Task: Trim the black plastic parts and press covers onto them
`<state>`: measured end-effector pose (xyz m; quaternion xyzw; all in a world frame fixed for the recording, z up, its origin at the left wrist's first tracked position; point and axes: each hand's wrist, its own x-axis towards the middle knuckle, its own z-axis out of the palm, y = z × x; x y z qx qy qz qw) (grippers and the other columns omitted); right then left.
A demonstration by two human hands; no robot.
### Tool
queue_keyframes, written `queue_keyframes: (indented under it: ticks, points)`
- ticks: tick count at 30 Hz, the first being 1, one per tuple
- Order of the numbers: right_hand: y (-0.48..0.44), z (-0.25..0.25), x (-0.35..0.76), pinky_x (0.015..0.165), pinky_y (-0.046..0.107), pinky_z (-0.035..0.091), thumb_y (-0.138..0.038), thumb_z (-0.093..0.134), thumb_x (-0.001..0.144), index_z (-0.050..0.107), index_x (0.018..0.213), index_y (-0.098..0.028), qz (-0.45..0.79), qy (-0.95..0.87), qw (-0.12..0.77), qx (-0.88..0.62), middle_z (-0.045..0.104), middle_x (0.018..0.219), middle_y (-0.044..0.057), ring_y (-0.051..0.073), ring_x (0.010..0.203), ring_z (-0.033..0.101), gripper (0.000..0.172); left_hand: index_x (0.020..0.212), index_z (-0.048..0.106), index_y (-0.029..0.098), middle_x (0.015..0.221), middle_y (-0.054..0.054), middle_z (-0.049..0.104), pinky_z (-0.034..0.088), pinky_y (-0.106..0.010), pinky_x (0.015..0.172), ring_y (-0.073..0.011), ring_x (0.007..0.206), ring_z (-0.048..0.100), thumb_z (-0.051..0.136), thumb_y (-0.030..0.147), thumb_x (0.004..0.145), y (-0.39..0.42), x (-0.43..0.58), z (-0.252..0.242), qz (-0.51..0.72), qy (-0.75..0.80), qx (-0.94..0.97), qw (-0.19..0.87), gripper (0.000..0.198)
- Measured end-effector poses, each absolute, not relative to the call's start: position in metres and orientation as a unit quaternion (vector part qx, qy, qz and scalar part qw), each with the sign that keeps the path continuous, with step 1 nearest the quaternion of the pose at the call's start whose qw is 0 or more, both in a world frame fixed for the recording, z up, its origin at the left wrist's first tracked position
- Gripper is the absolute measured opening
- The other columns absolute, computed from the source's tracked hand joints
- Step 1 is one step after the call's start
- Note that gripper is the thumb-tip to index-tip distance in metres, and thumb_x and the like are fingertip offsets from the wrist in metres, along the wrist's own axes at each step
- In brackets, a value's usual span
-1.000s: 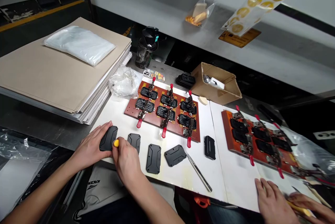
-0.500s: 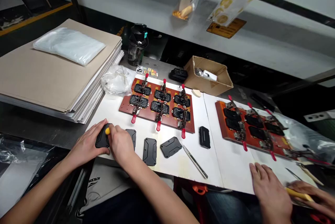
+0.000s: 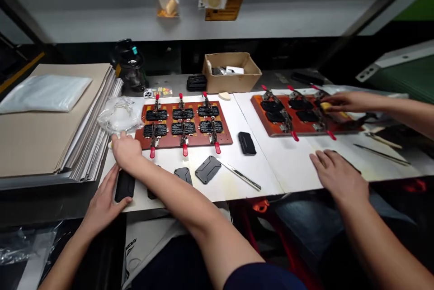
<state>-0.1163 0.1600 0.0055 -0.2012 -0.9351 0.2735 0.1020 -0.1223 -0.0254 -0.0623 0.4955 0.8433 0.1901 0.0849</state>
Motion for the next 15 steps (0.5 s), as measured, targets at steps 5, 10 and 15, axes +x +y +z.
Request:
queue_keyframes:
  ticks: [5,10,15]
  points:
    - [0.15,0.015,-0.017,0.063,0.022,0.047,-0.035,0.056,0.097,0.062,0.113,-0.024,0.315,-0.933,0.128,-0.121,0.069,0.105,0.0,0.016,0.082,0.067,0.02,0.154,0.027,0.028,0.149,-0.012,0.042,0.036,-0.055,0.115,-0.0311,0.141,0.038,0.044,0.041,0.098,-0.033,-0.092,-0.059,0.229,0.873,0.43,0.037,0.059]
    - [0.135,-0.042,0.176,0.066,0.019,0.045,-0.035,0.054,0.1,0.07,0.092,-0.024,0.534,-0.833,0.043,-0.14,0.071,0.081,-0.003,0.011,0.072,0.065,0.021,0.151,0.034,0.028,0.15,-0.011,0.042,0.029,-0.062,0.117,-0.0354,0.146,0.028,0.045,0.041,0.098,-0.013,-0.061,-0.059,0.199,0.891,0.406,0.041,0.056]
    - [0.165,-0.119,0.318,0.064,0.027,0.044,-0.05,0.042,0.099,0.064,0.081,-0.021,0.477,-0.68,0.066,-0.553,0.066,0.079,0.002,0.02,0.075,0.063,0.04,0.133,0.055,0.023,0.139,-0.013,0.05,0.037,-0.06,0.111,-0.0367,0.131,0.046,0.052,0.05,0.093,0.049,-0.006,0.0,0.297,0.88,0.369,0.04,0.048]
